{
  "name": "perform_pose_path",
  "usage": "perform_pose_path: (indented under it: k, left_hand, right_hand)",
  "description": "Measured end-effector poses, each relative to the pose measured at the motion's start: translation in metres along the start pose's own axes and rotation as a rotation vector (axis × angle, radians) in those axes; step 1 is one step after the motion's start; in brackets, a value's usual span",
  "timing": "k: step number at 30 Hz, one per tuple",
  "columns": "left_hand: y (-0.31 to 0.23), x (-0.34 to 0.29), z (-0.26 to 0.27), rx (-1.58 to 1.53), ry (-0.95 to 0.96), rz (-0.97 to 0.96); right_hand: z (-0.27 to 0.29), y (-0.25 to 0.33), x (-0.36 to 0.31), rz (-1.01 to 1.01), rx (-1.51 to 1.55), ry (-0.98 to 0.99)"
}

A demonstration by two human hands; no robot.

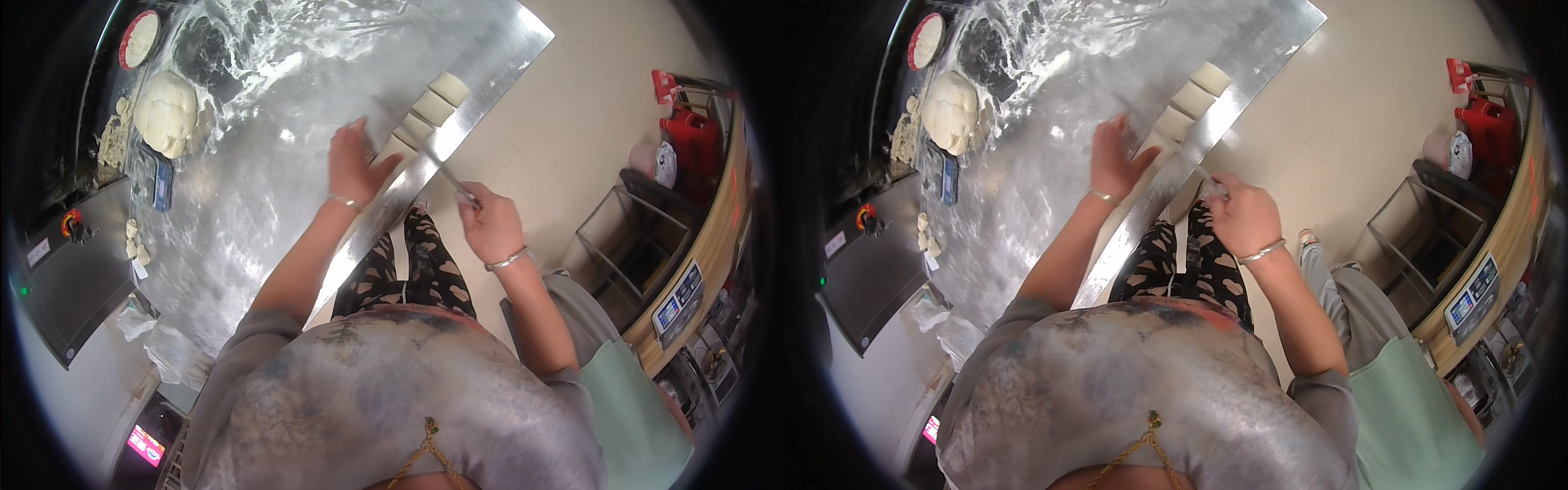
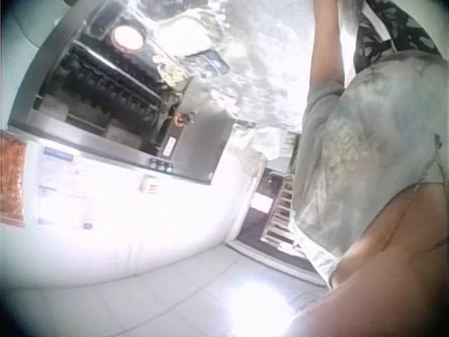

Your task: The person retrieves a tray of dough from a proofer, then rolls a large sheet of dough into a log with a coworker. They cut the log into uniform pieces using a cleaver and arrange the pieces on a tray. The person also sprinkles flour on the work surface during the process.

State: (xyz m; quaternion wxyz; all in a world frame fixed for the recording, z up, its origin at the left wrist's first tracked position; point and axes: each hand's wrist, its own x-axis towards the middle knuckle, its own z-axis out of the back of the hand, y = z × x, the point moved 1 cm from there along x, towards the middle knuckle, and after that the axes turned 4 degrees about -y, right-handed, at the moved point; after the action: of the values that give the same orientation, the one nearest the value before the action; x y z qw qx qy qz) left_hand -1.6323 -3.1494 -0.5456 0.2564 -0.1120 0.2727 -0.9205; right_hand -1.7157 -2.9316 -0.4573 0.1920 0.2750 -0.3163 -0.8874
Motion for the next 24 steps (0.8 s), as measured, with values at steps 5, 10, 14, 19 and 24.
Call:
perform_pose_path:
  k: [5, 10, 14, 19, 24]
  left_hand:
    - [0.026, -0.049, 0.028, -0.180, 0.151, 0.217]
    - [0.022, -0.061, 0.018, -0.305, 0.116, 0.115]
    - [0.019, -0.062, 0.019, -0.248, 0.087, 0.078]
    - [0.018, -0.060, 0.022, -0.237, 0.112, 0.114]
    - [0.017, -0.058, 0.021, -0.197, 0.154, 0.108]
  right_hand:
    - [-0.023, 0.031, 0.002, 0.090, -0.138, 0.113]
    - [-0.038, 0.042, 0.005, 0.057, -0.214, 0.153]
    - [-0.045, 0.041, 0.006, 0.057, -0.245, 0.126]
    - [-0.051, 0.034, 0.006, 0.047, -0.285, 0.125]
    - [-0.057, 0.033, 0.012, 0.017, -0.344, 0.162]
